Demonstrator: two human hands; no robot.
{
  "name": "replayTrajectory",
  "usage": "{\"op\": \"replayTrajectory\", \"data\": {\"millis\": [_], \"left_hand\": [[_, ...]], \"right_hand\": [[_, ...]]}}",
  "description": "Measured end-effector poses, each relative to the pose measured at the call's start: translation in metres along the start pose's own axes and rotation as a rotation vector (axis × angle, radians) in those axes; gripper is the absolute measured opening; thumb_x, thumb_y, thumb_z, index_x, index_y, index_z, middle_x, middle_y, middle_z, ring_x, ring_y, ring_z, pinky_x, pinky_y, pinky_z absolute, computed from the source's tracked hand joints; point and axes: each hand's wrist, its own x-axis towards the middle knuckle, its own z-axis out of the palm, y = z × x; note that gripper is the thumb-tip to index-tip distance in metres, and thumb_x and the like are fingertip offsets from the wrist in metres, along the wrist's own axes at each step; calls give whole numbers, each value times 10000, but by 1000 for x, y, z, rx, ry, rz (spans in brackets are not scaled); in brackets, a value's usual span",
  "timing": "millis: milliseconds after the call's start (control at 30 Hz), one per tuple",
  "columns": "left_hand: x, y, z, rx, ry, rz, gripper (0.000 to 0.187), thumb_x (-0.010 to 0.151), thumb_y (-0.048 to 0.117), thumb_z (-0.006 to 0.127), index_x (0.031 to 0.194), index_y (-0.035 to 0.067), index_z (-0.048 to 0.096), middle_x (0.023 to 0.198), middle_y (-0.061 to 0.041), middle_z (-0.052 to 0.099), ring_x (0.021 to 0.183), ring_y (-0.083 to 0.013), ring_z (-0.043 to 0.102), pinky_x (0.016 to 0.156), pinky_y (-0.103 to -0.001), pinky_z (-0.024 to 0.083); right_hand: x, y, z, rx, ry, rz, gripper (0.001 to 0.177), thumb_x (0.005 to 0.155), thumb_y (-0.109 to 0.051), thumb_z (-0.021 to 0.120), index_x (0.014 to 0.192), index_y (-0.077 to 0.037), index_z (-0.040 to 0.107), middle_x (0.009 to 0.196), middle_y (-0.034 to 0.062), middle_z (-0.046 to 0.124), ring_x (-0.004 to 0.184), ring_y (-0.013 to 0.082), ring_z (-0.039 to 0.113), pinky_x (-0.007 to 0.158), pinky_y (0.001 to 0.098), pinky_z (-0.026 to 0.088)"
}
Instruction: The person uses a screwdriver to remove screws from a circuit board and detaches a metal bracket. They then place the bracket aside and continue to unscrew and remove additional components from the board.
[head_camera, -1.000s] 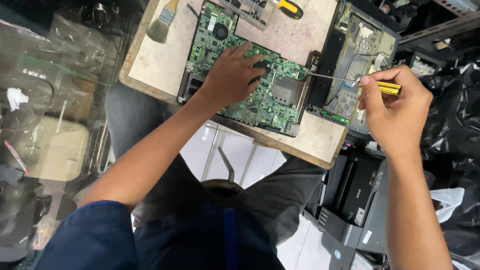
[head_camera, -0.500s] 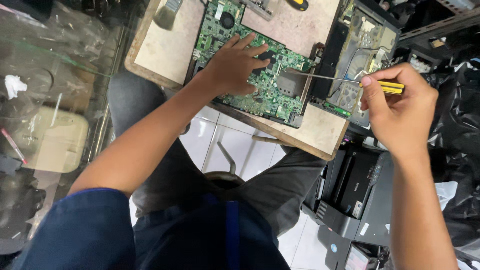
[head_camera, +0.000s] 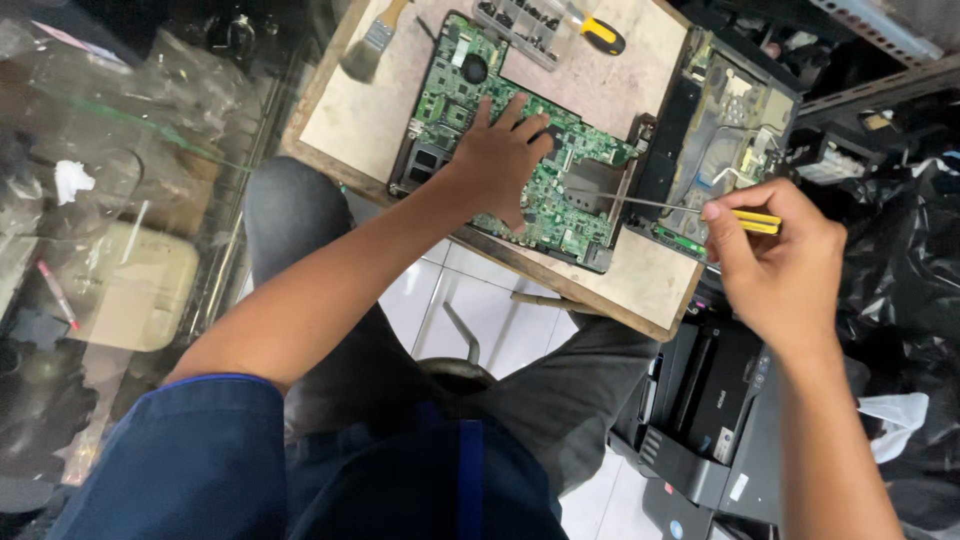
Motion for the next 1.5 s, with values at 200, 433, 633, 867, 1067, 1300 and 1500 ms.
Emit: {"op": "replayTrajectory", "data": {"millis": [200,433,633,867,1067,1300,1500], "left_hand": [[-6,25,-21,47,-106,-109,1445,583,720,975,1680,142,232,1785,-167,117,1617,-529,-21,1204,-872,118],[3,41,-28,43,-228,-176,1487,650,584,1007,1735,150,87,1799,-157,-17,1589,-559,-116,1154,-948,136],[7,45,-25,-5,-226,-224,1445,650,449,1053,1722,199,116,1781,-158,-29,1560,-574,-147,1159,-933,167],[7,53,-24,-1,-239,-249,1005,868,198,772,1672,148,170,1774,-207,-79,1536,-598,-189,1146,-953,134],[6,54,-25,-41,-233,-256,1024,832,198,807,1652,151,196,1774,-201,-68,1549,-585,-188,1153,-953,114],[6,50,-22,-45,-206,-248,1031,809,242,823,1639,167,215,1775,-196,-43,1556,-568,-178,1159,-943,105],[1,48,-24,-62,-201,-248,1077,750,254,867,1630,196,249,1793,-167,-55,1572,-543,-180,1168,-930,87]], "right_hand": [[-8,5,5,16,-18,21,127,1196,-80,715,1101,-10,668,818,86,671,690,118,646,633,240,530],[-12,11,13,71,-77,71,139,1167,-87,716,1070,-9,654,770,80,641,642,114,612,598,236,508],[-10,21,12,2,-117,43,136,1138,-67,736,1021,-39,673,747,43,651,644,93,564,637,253,444],[-6,36,18,-76,-148,11,96,1101,-105,763,1030,-61,713,808,17,685,694,103,554,706,283,437],[1,32,22,-74,-179,0,102,1075,-109,760,997,-77,702,779,-1,696,644,111,555,701,287,447],[-5,35,22,-93,-178,-8,106,1069,-102,768,993,-84,698,775,-3,691,644,107,529,701,288,434],[-4,26,27,-119,-174,-24,113,1077,-131,767,996,-94,698,750,-23,676,633,98,540,692,283,432]]}}
